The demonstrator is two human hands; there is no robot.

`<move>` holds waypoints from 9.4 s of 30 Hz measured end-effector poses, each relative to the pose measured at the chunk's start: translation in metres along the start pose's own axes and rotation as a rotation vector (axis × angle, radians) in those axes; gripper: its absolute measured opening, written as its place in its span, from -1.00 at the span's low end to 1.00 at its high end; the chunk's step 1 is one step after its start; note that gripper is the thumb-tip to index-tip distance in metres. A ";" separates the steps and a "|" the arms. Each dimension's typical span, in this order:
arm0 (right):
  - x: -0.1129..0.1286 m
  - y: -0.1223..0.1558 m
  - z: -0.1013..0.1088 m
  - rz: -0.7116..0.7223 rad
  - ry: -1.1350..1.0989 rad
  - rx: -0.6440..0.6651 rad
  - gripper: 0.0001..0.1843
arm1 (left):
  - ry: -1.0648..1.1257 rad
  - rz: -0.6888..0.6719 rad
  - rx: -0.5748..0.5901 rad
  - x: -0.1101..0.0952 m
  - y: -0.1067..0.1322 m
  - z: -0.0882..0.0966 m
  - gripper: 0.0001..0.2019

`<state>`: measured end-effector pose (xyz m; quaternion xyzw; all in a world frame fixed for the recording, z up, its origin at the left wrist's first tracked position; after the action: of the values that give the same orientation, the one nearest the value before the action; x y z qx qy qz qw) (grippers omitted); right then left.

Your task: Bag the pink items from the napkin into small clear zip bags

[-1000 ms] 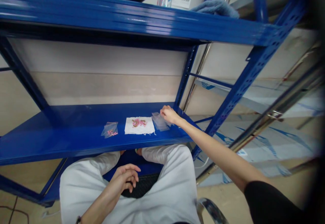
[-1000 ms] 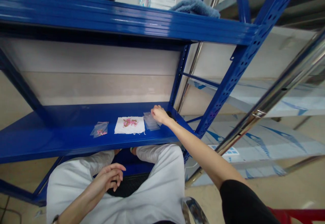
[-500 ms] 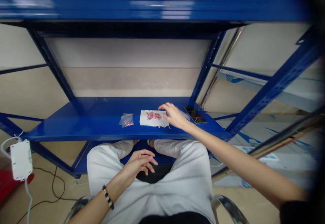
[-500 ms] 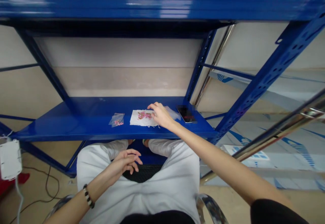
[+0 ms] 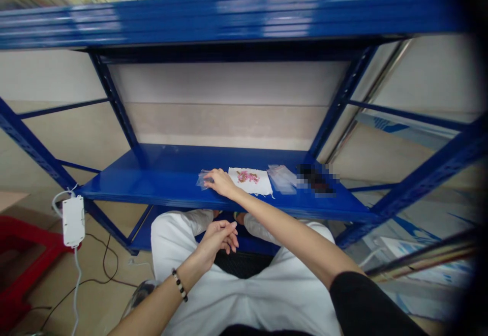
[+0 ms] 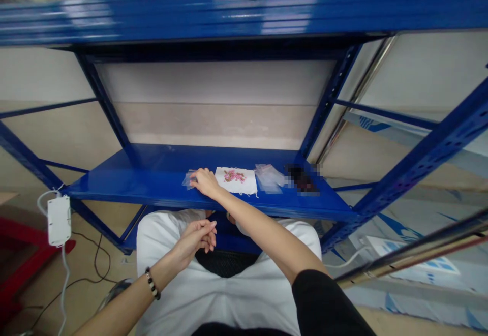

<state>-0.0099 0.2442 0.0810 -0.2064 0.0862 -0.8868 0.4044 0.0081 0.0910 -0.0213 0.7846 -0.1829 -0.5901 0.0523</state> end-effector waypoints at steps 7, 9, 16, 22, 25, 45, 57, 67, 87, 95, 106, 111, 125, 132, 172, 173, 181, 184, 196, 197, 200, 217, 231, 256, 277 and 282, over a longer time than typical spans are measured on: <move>0.005 0.001 -0.006 -0.022 -0.001 -0.062 -0.87 | -0.042 0.048 0.070 0.016 0.001 -0.015 -0.47; 0.006 0.000 -0.005 -0.020 -0.009 -0.081 -0.89 | -0.033 0.053 0.080 0.021 0.002 -0.016 -0.45; 0.030 0.024 0.050 0.081 -0.215 -0.380 -0.89 | 0.175 -0.040 -0.023 0.001 0.001 0.006 -0.54; 0.064 0.127 0.070 0.049 -0.345 -0.350 -0.92 | 0.451 -0.155 0.004 -0.039 0.005 0.021 -0.49; 0.066 0.180 0.055 -0.003 -0.316 -0.272 -0.87 | 0.419 -0.117 0.048 -0.037 0.011 0.010 -0.38; -0.019 0.226 0.011 -0.492 -0.884 -0.342 -0.78 | -0.130 0.048 0.199 0.014 0.012 -0.022 -0.56; -0.012 0.228 -0.010 -0.591 -1.257 -0.119 -0.76 | -0.258 0.002 0.090 0.014 0.005 -0.012 -0.59; -0.019 0.240 -0.027 -0.800 -1.473 -0.217 -0.59 | -0.586 -0.544 -0.327 -0.040 0.024 0.002 -0.86; -0.009 0.241 -0.035 -0.770 -1.471 -0.107 -0.75 | -0.545 -0.334 0.063 -0.016 0.013 -0.024 -0.69; -0.009 0.238 -0.033 -0.729 -1.458 -0.086 -0.67 | -0.499 -0.288 0.170 -0.016 0.014 -0.028 -0.69; -0.005 0.233 -0.027 -0.645 -1.333 -0.025 -0.61 | -0.546 -0.315 0.192 -0.019 0.015 -0.027 -0.72; -0.015 0.230 -0.023 -0.637 -1.214 -0.071 -0.64 | -0.612 -0.327 0.116 -0.026 0.014 -0.022 -0.74; -0.009 0.230 -0.019 -0.619 -1.241 -0.032 -0.71 | -0.568 -0.301 0.134 -0.018 0.010 -0.022 -0.70; -0.013 0.231 -0.019 -0.613 -1.234 -0.033 -0.67 | -0.590 -0.304 0.117 -0.020 0.012 -0.024 -0.77; -0.016 0.227 -0.009 -0.467 -0.578 -0.165 -0.84 | -1.300 -0.611 -0.290 -0.033 0.030 -0.023 -0.88; -0.013 0.227 -0.009 -0.456 -0.572 -0.159 -0.74 | -1.294 -0.624 -0.269 -0.031 0.032 -0.026 -0.87; -0.006 0.228 -0.008 -0.482 -0.470 -0.097 -0.57 | -1.396 -0.700 -0.307 -0.033 0.040 -0.033 -0.83; -0.005 0.227 -0.015 -0.455 -0.545 -0.083 -0.54 | -1.390 -0.705 -0.299 -0.030 0.040 -0.034 -0.83; -0.001 0.221 -0.005 -0.501 -1.197 -0.197 -0.43 | -0.763 -0.461 -0.333 -0.055 0.018 0.019 -0.78; -0.001 0.220 -0.003 -0.501 -1.220 -0.207 -0.41 | -0.643 -0.361 -0.276 -0.048 0.011 0.024 -0.73; -0.001 0.219 0.001 -0.504 -1.258 -0.238 -0.38 | -0.350 -0.081 -0.048 -0.021 -0.003 0.021 -0.57; -0.006 0.217 0.017 -0.437 -1.314 -0.310 -0.12 | -0.138 -0.232 -0.132 -0.036 0.001 0.026 -0.66; -0.017 0.215 0.034 -0.369 -1.276 -0.343 -0.17 | -0.107 -0.244 -0.274 -0.025 0.000 0.037 -0.64; -0.025 0.216 -0.026 -0.751 -1.976 -0.687 -0.39 | -0.288 -0.350 -0.219 -0.034 0.005 0.025 -0.71; 0.019 0.229 -0.109 -1.025 -2.313 -0.913 -0.47 | -0.911 -0.766 -0.268 -0.063 0.050 -0.019 -0.88; 0.022 0.232 -0.110 -1.065 -2.304 -0.939 -0.46 | -0.960 -0.794 -0.259 -0.063 0.055 -0.026 -0.86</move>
<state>0.0871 0.0736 -0.0860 -0.9519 -0.0965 -0.1459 -0.2516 0.0053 0.0588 0.0601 0.4279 0.1919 -0.8679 -0.1638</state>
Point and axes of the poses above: each hand's wrist, its own y-axis away from the middle knuckle, its own z-axis out of the back of the hand, x = y × z, the point moved 8 cm from there along -y, towards the middle knuckle, and after that the axes turned 3 degrees about z, right-handed, at the moved point
